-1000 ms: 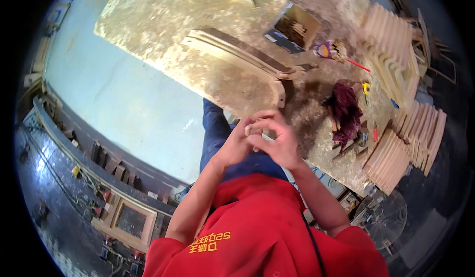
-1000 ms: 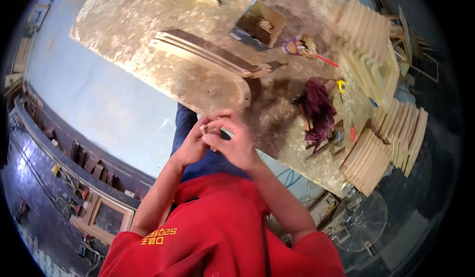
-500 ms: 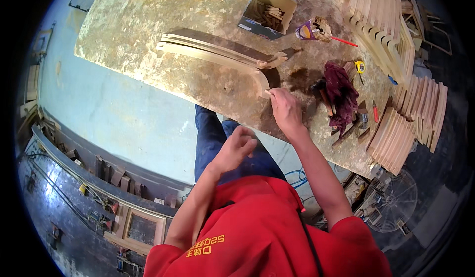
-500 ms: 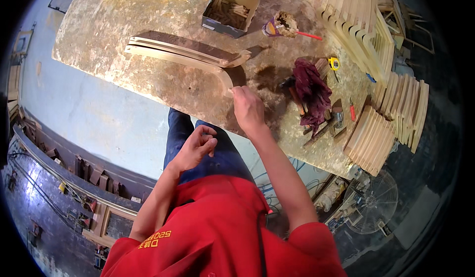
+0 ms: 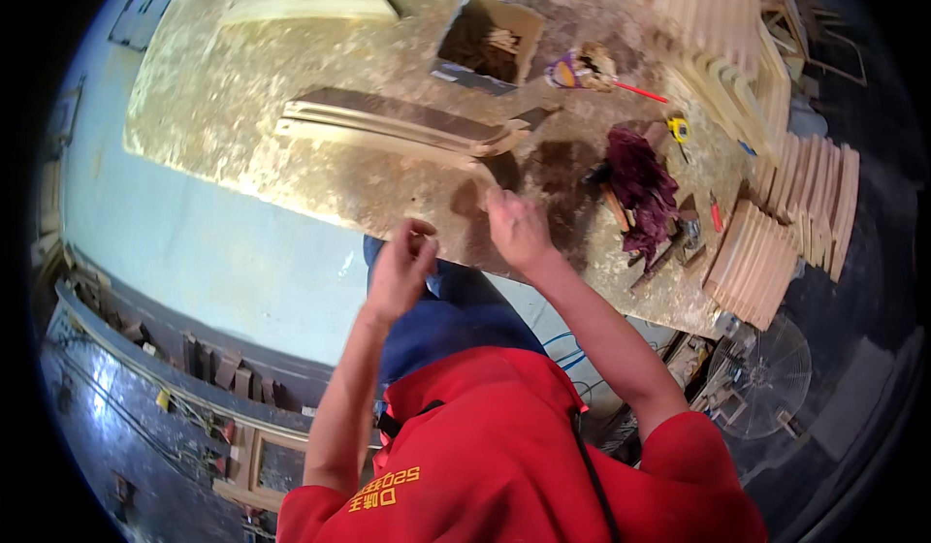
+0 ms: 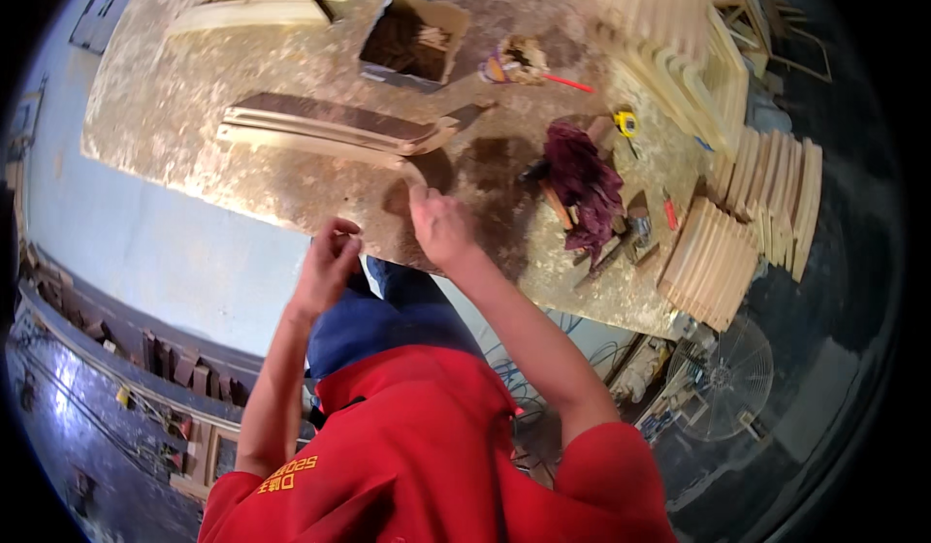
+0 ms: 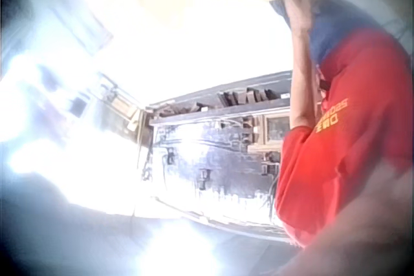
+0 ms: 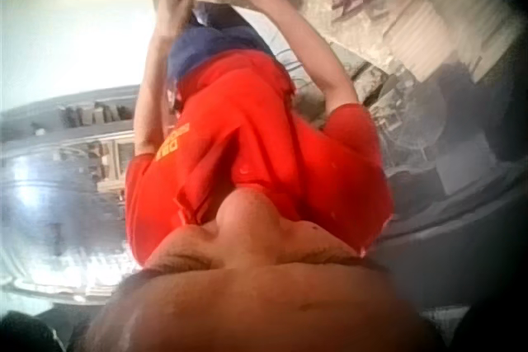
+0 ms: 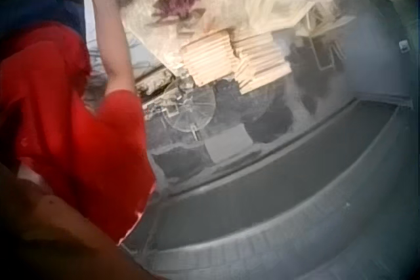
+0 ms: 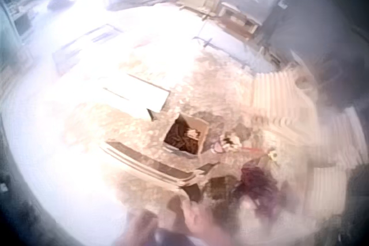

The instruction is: The person applies glue to curved wooden pieces using a brush, then joins them with a hammer. The person also wipes a rectangular wooden piece with a cloth and applies glue to it. The person works at a cluttered workbench with stacks of similar wooden parts nearby.

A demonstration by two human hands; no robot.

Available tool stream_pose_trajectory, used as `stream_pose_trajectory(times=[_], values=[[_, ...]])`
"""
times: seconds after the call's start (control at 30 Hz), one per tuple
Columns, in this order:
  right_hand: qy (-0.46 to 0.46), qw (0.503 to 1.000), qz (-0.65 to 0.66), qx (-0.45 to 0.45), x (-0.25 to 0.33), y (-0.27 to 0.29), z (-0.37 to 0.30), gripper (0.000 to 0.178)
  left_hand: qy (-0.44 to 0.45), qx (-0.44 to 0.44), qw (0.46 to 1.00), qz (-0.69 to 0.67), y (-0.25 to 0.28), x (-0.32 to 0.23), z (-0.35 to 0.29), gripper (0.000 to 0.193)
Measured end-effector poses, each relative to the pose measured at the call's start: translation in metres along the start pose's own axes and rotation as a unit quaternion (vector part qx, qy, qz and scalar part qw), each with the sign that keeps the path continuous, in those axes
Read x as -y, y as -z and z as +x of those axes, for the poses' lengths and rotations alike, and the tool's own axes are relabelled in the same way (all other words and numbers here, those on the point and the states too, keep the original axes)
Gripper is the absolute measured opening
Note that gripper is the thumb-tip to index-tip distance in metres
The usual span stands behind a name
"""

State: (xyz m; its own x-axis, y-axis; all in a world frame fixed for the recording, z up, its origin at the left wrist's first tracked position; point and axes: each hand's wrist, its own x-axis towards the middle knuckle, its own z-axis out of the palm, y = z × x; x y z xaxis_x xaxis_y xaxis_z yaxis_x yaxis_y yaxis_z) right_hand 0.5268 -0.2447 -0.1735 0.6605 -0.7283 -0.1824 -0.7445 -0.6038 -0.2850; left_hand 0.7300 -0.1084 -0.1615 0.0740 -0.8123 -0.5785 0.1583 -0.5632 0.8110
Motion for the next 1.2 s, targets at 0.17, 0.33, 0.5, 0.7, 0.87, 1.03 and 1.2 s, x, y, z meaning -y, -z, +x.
stream_pose_trajectory(times=[0.17, 0.33, 0.5, 0.7, 0.87, 1.03, 1.2], values=[[-0.114, 0.977, 0.126, -0.127, -0.055, 0.014, -0.032, 0.025, -0.240, -0.138, 0.844, 0.460, 0.029, -0.049, 0.063, 0.051], [-0.267, 0.949, -0.154, -0.059, -0.203, -0.018, -0.115, 0.037, -0.396, -0.084, 0.689, 0.602, 0.042, -0.041, 0.141, 0.054], [-0.335, 0.923, 0.185, -0.023, -0.186, -0.013, -0.113, 0.033, -0.340, -0.068, 0.657, 0.669, 0.053, -0.034, 0.157, 0.037], [-0.395, 0.835, 0.383, -0.006, -0.097, -0.007, -0.139, 0.022, -0.318, -0.072, 0.654, 0.683, 0.049, -0.031, 0.161, 0.034], [-0.238, 0.939, 0.246, -0.036, -0.035, 0.015, -0.150, 0.038, -0.330, -0.092, 0.659, 0.670, 0.050, -0.027, 0.163, 0.031], [-0.160, 0.944, 0.255, -0.138, -0.062, 0.033, -0.123, 0.033, -0.342, -0.096, 0.676, 0.646, 0.048, -0.025, 0.161, 0.036], [-0.277, 0.451, 0.846, 0.067, -0.149, 0.070, -0.124, 0.062, -0.340, -0.093, 0.693, 0.629, 0.045, -0.026, 0.163, 0.040]])
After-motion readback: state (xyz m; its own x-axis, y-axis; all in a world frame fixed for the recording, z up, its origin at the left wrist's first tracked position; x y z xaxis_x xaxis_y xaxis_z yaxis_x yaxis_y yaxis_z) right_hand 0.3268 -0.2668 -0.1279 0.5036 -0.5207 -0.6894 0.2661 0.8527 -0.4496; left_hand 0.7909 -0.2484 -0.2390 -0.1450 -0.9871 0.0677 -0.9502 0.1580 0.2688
